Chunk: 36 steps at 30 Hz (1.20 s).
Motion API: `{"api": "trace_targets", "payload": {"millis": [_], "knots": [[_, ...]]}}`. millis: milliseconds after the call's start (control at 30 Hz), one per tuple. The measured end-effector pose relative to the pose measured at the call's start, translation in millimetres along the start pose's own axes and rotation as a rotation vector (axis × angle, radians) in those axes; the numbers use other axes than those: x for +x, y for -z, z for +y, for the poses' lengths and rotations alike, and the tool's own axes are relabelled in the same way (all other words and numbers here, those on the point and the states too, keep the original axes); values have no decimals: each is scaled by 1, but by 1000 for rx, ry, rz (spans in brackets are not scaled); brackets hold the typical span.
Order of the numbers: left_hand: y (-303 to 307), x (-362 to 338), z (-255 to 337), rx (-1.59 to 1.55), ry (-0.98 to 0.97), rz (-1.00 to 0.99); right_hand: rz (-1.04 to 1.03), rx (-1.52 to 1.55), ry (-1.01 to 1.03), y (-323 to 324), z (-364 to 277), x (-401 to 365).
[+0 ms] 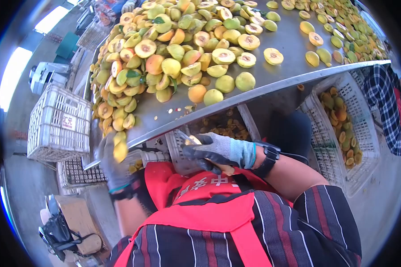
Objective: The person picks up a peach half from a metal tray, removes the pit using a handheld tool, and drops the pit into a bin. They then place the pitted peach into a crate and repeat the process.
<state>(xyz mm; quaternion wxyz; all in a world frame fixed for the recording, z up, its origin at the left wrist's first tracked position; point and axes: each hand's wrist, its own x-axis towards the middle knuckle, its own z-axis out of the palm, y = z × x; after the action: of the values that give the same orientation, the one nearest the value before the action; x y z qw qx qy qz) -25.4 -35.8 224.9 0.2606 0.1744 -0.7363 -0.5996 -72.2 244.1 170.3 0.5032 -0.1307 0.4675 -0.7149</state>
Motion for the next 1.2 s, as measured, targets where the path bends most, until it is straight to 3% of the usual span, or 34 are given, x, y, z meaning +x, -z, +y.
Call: {"api": "trace_targets", "payload": {"millis": [33, 67, 100, 167, 200, 233, 267, 300, 333, 367, 433, 567, 633, 700, 767, 833, 867, 900, 1033, 1100, 1167, 1200], "knots": [[42, 18, -10, 332, -62, -123, 76, -35, -36, 4, 1, -5], [70, 24, -7, 770, 24, -115, 118, -75, -96, 14, 9, -5], [78, 31, -7, 780, 23, -122, 118, -63, -94, 17, 13, -6], [89, 40, -12, 1330, -292, -143, 97, -16, -83, 19, 17, -5], [66, 49, -15, 1103, -513, -197, 70, -27, -81, 21, 22, 0], [23, 49, -10, 721, -256, -291, 55, -33, -75, 21, 22, 1], [-15, 48, -8, 704, -300, -429, 55, -65, -70, 20, 22, 1], [-56, 45, -4, 357, -155, -644, 60, -98, -64, 20, 22, 1], [-81, 57, -41, 281, -134, -805, 71, -142, -78, 22, 24, 3], [-121, 54, -32, 673, -781, -874, 72, -149, -76, 24, 29, 6], [-172, 53, -46, 831, -728, -988, 96, -170, -3, 30, 41, 10], [-202, 54, -60, 1060, -743, -1038, 131, -194, -14, 32, 48, 10], [-194, 58, -49, 1151, -500, -1125, 138, -133, -46, 30, 43, 7], [-175, 62, -58, 1032, -610, -1091, 130, -160, 6, 30, 40, 6], [-154, 53, -50, 563, -153, -841, 126, -142, -2, 29, 38, 6], [-131, 50, -43, -143, 162, -742, 240, -217, 167, 23, 30, 5], [-122, 37, -30, -561, 342, -720, 251, -140, 50, 16, 13, -1], [-114, 28, -27, -766, 437, -743, 244, -138, 47, 11, 2, -4], [-103, -3, -29, -967, 542, -748, 310, -325, 253, -2, -12, 1], [-105, -16, -31, -999, 571, -729, 391, -626, 381, -7, -15, 4], [-110, -26, -26, -878, 497, -608, 379, -692, 449, -7, -9, 10], [-110, -28, -25, -795, 441, -639, 418, -735, 471, -10, -11, 12]]}}
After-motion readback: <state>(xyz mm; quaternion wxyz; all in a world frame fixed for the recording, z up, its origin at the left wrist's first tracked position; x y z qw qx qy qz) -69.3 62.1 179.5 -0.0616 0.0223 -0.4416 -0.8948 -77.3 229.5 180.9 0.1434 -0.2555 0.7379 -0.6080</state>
